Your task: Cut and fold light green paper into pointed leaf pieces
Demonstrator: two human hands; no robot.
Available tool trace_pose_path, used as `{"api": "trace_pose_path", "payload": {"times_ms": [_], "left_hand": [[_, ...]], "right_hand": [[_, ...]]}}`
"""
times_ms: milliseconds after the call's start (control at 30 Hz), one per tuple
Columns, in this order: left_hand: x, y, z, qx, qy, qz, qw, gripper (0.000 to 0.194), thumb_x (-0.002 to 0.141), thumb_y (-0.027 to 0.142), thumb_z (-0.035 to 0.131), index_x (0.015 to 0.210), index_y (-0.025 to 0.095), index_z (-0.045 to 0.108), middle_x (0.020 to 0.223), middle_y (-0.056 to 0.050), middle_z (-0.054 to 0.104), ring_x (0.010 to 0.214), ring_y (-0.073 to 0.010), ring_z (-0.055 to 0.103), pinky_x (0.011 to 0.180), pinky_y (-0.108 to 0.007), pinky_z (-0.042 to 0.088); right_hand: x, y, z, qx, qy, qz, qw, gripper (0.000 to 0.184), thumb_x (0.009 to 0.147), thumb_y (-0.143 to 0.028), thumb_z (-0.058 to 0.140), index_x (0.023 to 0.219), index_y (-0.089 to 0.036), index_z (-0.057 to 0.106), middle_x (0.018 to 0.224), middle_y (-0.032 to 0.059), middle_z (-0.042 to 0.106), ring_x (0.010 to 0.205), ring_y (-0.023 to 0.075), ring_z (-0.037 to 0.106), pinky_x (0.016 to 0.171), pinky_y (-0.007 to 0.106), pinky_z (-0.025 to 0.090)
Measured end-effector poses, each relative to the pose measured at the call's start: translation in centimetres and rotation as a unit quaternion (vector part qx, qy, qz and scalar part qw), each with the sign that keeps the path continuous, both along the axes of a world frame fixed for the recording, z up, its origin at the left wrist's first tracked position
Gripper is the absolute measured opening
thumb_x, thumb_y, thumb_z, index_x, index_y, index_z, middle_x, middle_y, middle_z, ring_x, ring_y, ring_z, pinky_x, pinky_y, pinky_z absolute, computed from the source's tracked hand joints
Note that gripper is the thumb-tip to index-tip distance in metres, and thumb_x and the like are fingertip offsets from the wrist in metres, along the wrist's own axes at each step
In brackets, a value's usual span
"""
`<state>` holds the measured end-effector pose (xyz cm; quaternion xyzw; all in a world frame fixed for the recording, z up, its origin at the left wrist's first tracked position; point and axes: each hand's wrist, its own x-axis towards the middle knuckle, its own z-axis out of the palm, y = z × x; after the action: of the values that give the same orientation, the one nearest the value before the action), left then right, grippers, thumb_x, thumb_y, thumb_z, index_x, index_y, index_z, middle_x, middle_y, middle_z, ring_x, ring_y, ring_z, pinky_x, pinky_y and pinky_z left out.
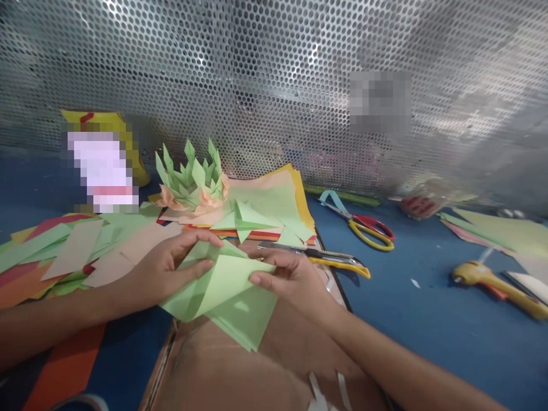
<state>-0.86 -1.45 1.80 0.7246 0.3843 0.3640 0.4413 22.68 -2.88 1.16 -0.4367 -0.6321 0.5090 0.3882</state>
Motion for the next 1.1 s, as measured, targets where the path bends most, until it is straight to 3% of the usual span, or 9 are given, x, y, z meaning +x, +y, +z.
{"api": "trace_pose_path", "payload": {"times_ms": [133, 200, 300, 367, 500, 600, 667, 833, 1100], "left_hand": [[0.2, -0.4, 0.2, -0.017, -0.032, 0.017, 0.999, 0.019, 0.085, 0.028, 0.056, 0.102, 0.02, 0.055, 0.092, -0.002, 0.058, 0.079, -0.0148, 0.054, 0.065, -0.023, 0.043], [0.1, -0.4, 0.3, -0.035, -0.036, 0.015, 0.999, 0.017, 0.086, 0.034, 0.055, 0.093, 0.019, 0.057, 0.078, 0.001, 0.055, 0.067, -0.0116, 0.049, 0.057, -0.021, 0.04], [0.1, -0.5, 0.6, -0.066, -0.057, -0.002, 0.996, 0.024, 0.085, 0.04, 0.057, 0.078, 0.018, 0.052, 0.064, 0.005, 0.044, 0.054, -0.0077, 0.038, 0.049, -0.018, 0.032], [0.1, -0.7, 0.9, -0.081, -0.086, -0.004, 0.993, 0.027, 0.081, 0.041, 0.063, 0.082, 0.02, 0.046, 0.067, 0.006, 0.045, 0.054, -0.0073, 0.04, 0.048, -0.017, 0.033], [0.5, -1.2, 1.3, -0.098, -0.049, 0.016, 0.994, 0.041, 0.075, 0.037, 0.069, 0.105, 0.025, 0.044, 0.09, 0.001, 0.058, 0.072, -0.0133, 0.056, 0.058, -0.021, 0.045], [0.9, -1.3, 1.3, -0.097, -0.018, 0.022, 0.995, 0.036, 0.077, 0.036, 0.067, 0.105, 0.023, 0.051, 0.108, -0.005, 0.06, 0.098, -0.0215, 0.058, 0.074, -0.028, 0.049], [1.1, -1.3, 1.2, -0.107, -0.032, 0.036, 0.993, 0.036, 0.076, 0.037, 0.067, 0.105, 0.022, 0.052, 0.115, -0.006, 0.058, 0.105, -0.0236, 0.056, 0.08, -0.03, 0.049], [1.2, -1.4, 0.9, -0.144, -0.099, 0.071, 0.982, 0.039, 0.079, 0.037, 0.067, 0.108, 0.022, 0.046, 0.096, -0.002, 0.063, 0.076, -0.0161, 0.064, 0.061, -0.024, 0.052], [1.2, -1.2, 0.4, -0.189, -0.13, 0.001, 0.973, 0.025, 0.081, 0.038, 0.064, 0.092, 0.016, 0.059, 0.088, -0.004, 0.068, 0.08, -0.0186, 0.065, 0.069, -0.028, 0.052]], "right_hand": [[-0.3, 0.0, -0.4, -0.093, 0.083, -0.034, 0.992, 0.024, 0.064, -0.032, 0.079, 0.066, -0.019, 0.059, 0.069, -0.002, 0.065, 0.065, 0.0129, 0.058, 0.06, 0.025, 0.045], [-0.5, 0.0, -0.2, -0.112, 0.118, -0.05, 0.985, 0.03, 0.064, -0.031, 0.08, 0.071, -0.021, 0.052, 0.064, -0.0057, 0.06, 0.057, 0.0095, 0.054, 0.054, 0.021, 0.042], [-1.1, -0.1, 0.4, -0.105, 0.14, -0.051, 0.983, 0.034, 0.068, -0.028, 0.077, 0.087, -0.025, 0.048, 0.077, -0.0043, 0.064, 0.068, 0.0117, 0.059, 0.059, 0.022, 0.045], [-1.5, -0.2, 0.8, -0.092, 0.154, -0.04, 0.983, 0.039, 0.071, -0.025, 0.075, 0.096, -0.027, 0.046, 0.088, -0.0025, 0.065, 0.08, 0.0144, 0.061, 0.068, 0.026, 0.048], [-2.1, -0.2, 0.9, -0.095, 0.183, -0.037, 0.978, 0.04, 0.075, -0.024, 0.073, 0.103, -0.029, 0.045, 0.089, -0.0021, 0.066, 0.081, 0.0148, 0.062, 0.071, 0.028, 0.049], [-2.5, -0.1, 0.9, -0.11, 0.207, -0.054, 0.971, 0.039, 0.076, -0.027, 0.071, 0.106, -0.029, 0.046, 0.085, -0.0029, 0.066, 0.076, 0.0134, 0.062, 0.067, 0.025, 0.049], [-2.8, -0.2, 1.0, -0.129, 0.22, -0.036, 0.966, 0.041, 0.077, -0.03, 0.071, 0.111, -0.029, 0.048, 0.092, -0.0011, 0.067, 0.081, 0.0145, 0.063, 0.071, 0.027, 0.05], [-3.2, -0.6, 1.2, -0.199, 0.171, 0.058, 0.963, 0.043, 0.069, -0.029, 0.077, 0.109, -0.023, 0.061, 0.107, 0.0036, 0.068, 0.095, 0.0191, 0.063, 0.083, 0.031, 0.048], [-2.9, 0.0, -0.3, -0.247, 0.153, -0.059, 0.955, 0.036, 0.063, -0.041, 0.08, 0.089, -0.018, 0.071, 0.089, 0.0057, 0.073, 0.076, 0.0189, 0.067, 0.07, 0.03, 0.051]]}}
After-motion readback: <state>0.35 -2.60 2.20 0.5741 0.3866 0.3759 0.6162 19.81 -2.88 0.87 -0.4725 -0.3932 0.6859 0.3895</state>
